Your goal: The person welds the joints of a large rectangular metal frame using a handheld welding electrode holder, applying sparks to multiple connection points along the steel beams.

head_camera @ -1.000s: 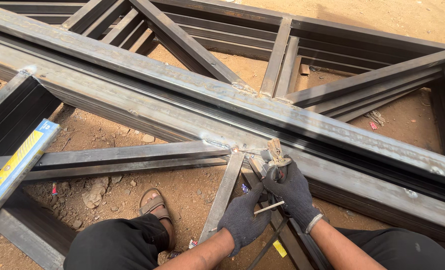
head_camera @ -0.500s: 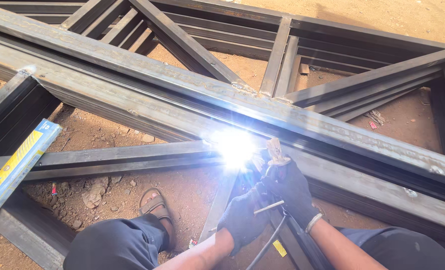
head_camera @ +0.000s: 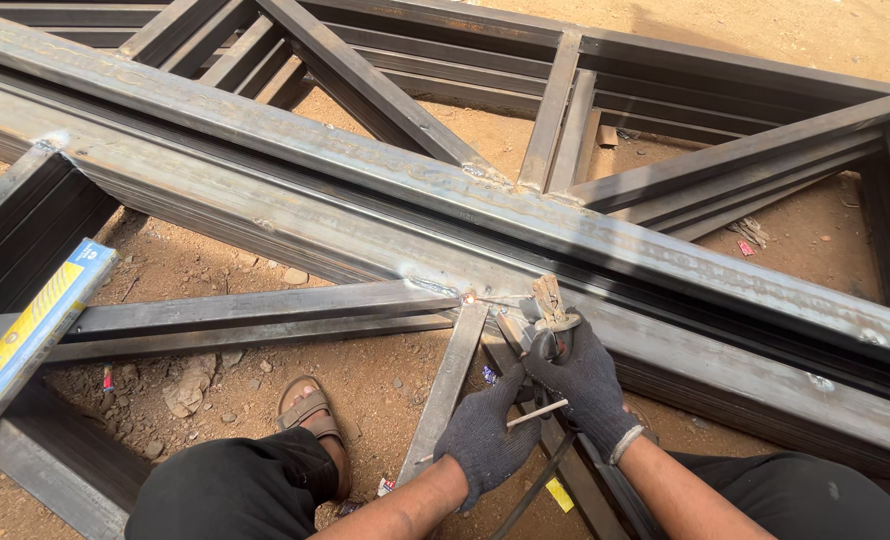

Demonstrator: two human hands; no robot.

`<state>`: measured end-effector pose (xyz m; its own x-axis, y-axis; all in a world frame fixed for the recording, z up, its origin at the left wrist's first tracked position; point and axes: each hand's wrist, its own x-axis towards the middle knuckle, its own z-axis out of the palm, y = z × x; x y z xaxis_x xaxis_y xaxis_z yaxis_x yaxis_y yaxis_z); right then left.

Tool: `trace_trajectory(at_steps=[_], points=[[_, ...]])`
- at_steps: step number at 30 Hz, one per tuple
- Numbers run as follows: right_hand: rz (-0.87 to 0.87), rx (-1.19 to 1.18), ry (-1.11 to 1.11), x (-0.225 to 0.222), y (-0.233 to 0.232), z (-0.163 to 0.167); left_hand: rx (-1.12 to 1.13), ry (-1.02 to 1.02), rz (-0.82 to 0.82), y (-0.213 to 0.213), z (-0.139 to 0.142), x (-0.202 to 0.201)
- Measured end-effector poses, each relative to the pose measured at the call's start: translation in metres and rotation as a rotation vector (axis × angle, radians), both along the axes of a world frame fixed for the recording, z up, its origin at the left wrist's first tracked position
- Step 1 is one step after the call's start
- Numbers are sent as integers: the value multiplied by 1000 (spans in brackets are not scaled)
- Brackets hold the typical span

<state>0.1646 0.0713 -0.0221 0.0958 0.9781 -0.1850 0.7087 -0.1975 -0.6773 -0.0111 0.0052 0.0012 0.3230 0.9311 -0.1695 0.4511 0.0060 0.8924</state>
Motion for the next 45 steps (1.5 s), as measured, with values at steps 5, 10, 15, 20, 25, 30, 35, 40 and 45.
trace_trajectory(at_steps=[5,10,15,20,25,30,35,40,45], points=[[17,-13,29,2,2,-5,35,3,7,0,-4,1],[16,-4,-3,3,2,-8,13,7,12,1,-3,2],[-12,-76,-3,3,4,-10,32,-7,34,-1,4,0],[204,363,-5,3,-8,-10,-24,-24,60,-3,12,0],[-41,42,83,-1,-5,0,-57,56,15,3,11,0],[5,46,51,-2,-2,5,62,21,42,1,0,1],[10,12,13,-1,0,-1,32,8,35,1,-8,1],[6,-24,-2,2,3,-6,9,30,34,1,-7,1],[19,-20,-19,4,4,-11,31,36,23,1,-5,0]])
